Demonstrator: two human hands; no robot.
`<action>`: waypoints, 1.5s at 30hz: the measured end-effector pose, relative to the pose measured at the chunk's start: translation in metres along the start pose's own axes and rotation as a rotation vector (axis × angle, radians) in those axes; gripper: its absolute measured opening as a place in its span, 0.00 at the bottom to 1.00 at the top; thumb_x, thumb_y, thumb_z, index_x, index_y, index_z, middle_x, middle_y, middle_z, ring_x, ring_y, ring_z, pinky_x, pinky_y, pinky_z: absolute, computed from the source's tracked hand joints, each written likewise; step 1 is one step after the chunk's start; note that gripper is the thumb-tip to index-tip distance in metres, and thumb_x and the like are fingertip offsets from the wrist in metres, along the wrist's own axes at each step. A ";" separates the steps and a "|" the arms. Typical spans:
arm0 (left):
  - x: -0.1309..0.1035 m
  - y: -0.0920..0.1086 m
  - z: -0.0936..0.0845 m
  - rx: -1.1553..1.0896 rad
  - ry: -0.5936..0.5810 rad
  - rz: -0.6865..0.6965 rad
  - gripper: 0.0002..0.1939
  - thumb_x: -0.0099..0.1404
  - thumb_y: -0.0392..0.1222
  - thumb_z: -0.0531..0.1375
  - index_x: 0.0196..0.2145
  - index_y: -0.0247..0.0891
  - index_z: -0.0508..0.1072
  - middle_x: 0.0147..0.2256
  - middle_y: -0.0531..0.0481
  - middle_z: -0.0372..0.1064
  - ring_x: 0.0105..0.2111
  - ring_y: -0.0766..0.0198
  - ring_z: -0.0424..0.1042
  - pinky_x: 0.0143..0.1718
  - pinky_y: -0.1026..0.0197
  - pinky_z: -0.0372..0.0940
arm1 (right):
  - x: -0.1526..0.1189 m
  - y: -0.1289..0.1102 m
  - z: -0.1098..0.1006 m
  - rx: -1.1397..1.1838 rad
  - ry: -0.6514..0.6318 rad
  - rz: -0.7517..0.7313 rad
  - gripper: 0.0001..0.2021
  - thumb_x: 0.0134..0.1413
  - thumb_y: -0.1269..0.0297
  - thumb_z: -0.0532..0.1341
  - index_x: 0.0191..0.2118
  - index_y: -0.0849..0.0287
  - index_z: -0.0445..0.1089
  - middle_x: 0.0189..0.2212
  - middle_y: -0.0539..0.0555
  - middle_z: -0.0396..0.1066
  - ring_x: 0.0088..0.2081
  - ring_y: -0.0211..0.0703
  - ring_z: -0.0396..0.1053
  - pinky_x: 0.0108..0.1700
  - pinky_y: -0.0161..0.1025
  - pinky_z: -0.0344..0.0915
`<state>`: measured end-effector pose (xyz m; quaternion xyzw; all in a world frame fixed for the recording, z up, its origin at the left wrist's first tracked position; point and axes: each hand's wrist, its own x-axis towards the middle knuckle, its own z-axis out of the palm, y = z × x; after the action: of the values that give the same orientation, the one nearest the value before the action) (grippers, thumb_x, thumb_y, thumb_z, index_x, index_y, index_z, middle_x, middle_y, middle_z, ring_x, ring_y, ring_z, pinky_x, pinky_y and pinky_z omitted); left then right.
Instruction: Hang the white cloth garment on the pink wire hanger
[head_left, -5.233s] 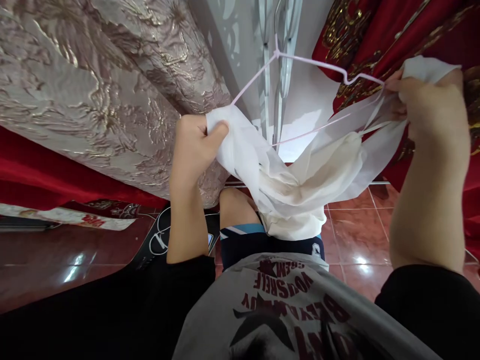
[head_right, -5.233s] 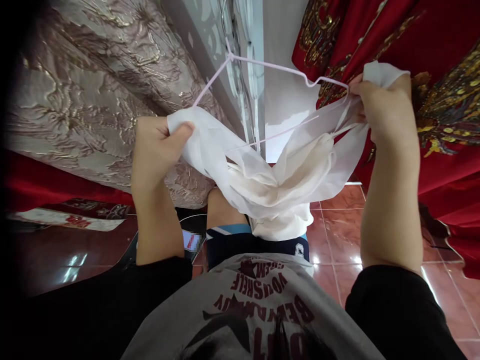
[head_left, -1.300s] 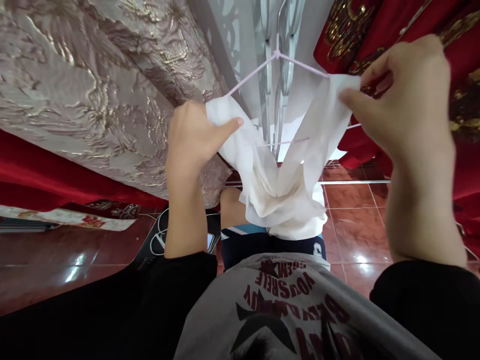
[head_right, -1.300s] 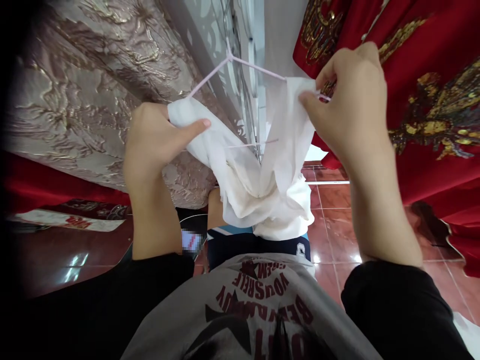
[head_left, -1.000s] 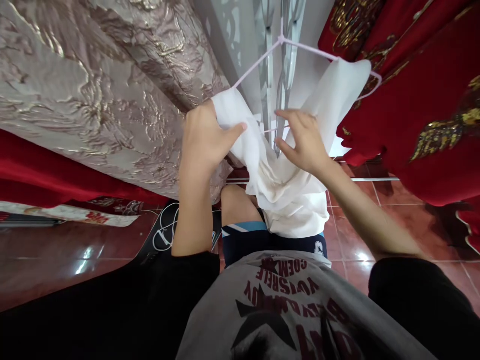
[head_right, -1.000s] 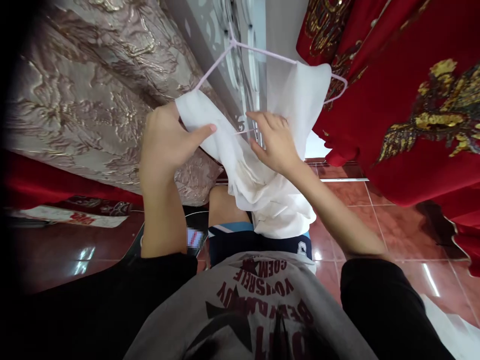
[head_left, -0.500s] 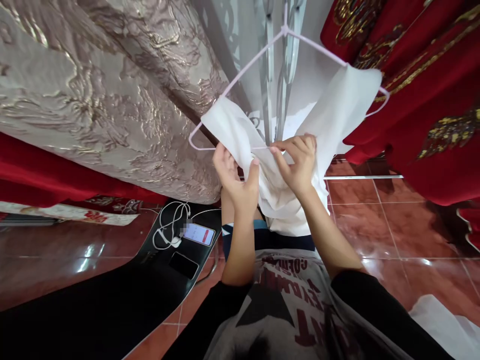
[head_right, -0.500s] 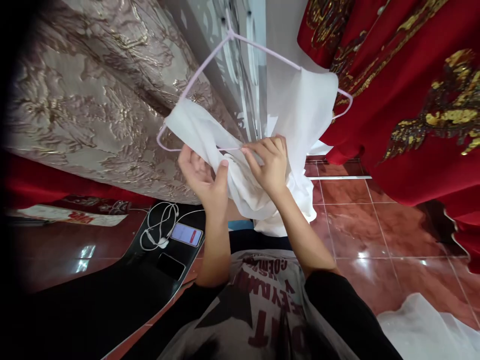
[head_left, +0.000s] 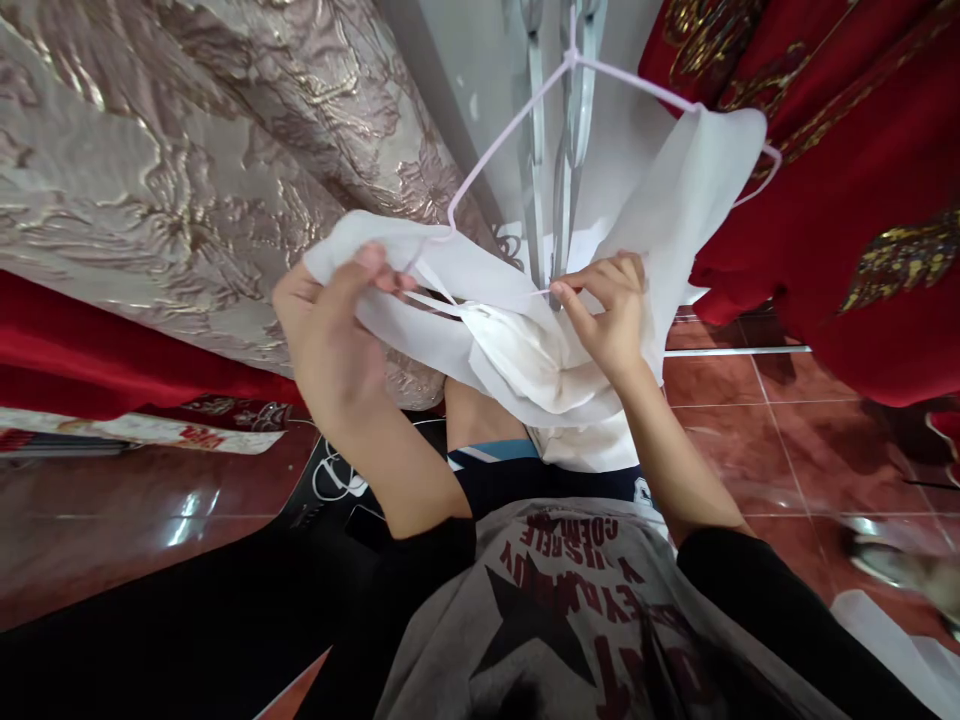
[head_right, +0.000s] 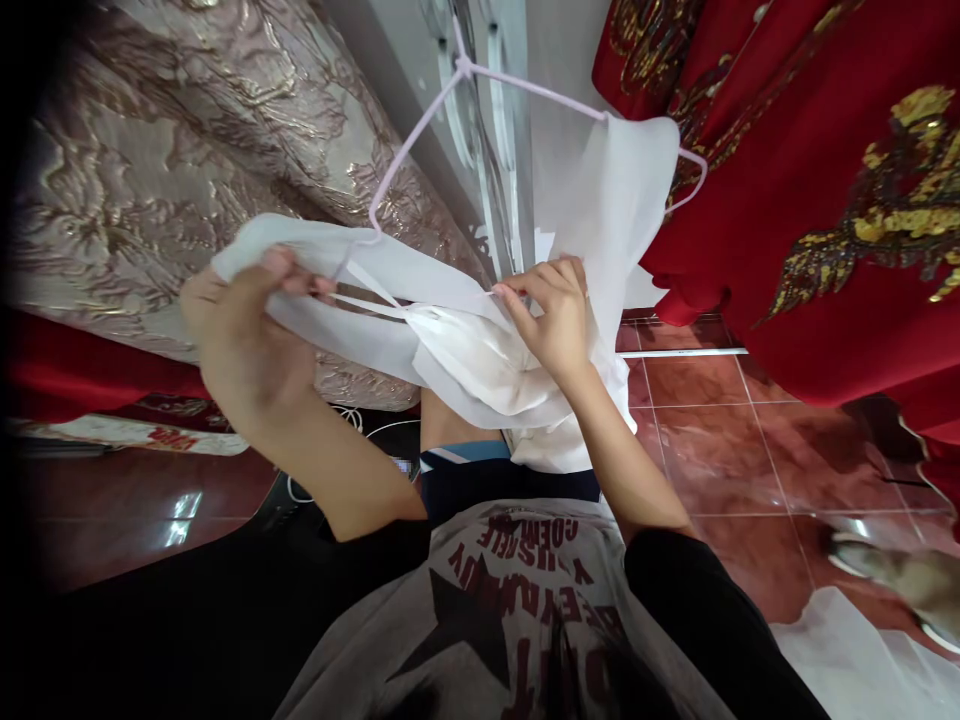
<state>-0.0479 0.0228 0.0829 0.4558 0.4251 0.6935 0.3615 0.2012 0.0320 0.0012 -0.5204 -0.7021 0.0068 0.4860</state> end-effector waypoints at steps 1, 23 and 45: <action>0.006 -0.004 -0.007 -0.088 0.039 -0.047 0.14 0.48 0.47 0.76 0.25 0.41 0.75 0.21 0.55 0.64 0.27 0.63 0.68 0.28 0.61 0.65 | 0.000 0.000 0.000 -0.004 -0.001 0.002 0.21 0.68 0.45 0.55 0.34 0.53 0.77 0.30 0.52 0.72 0.40 0.44 0.65 0.60 0.53 0.60; -0.067 -0.077 0.059 -0.338 0.003 -0.072 0.10 0.67 0.45 0.66 0.36 0.42 0.67 0.36 0.53 0.67 0.19 0.73 0.59 0.22 0.64 0.57 | -0.007 -0.009 -0.054 0.360 0.228 -0.018 0.10 0.65 0.53 0.60 0.46 0.49 0.75 0.43 0.52 0.74 0.47 0.45 0.74 0.51 0.52 0.72; -0.073 -0.079 0.065 -0.408 0.015 -0.141 0.14 0.60 0.41 0.68 0.36 0.42 0.64 0.36 0.53 0.68 0.20 0.72 0.55 0.20 0.65 0.53 | 0.006 0.010 -0.067 -0.026 0.184 0.329 0.14 0.48 0.57 0.70 0.27 0.60 0.67 0.23 0.49 0.62 0.31 0.40 0.64 0.36 0.42 0.66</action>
<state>0.0454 0.0043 0.0014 0.3372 0.3094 0.7415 0.4907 0.2546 0.0078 0.0356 -0.6328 -0.5600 0.0295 0.5339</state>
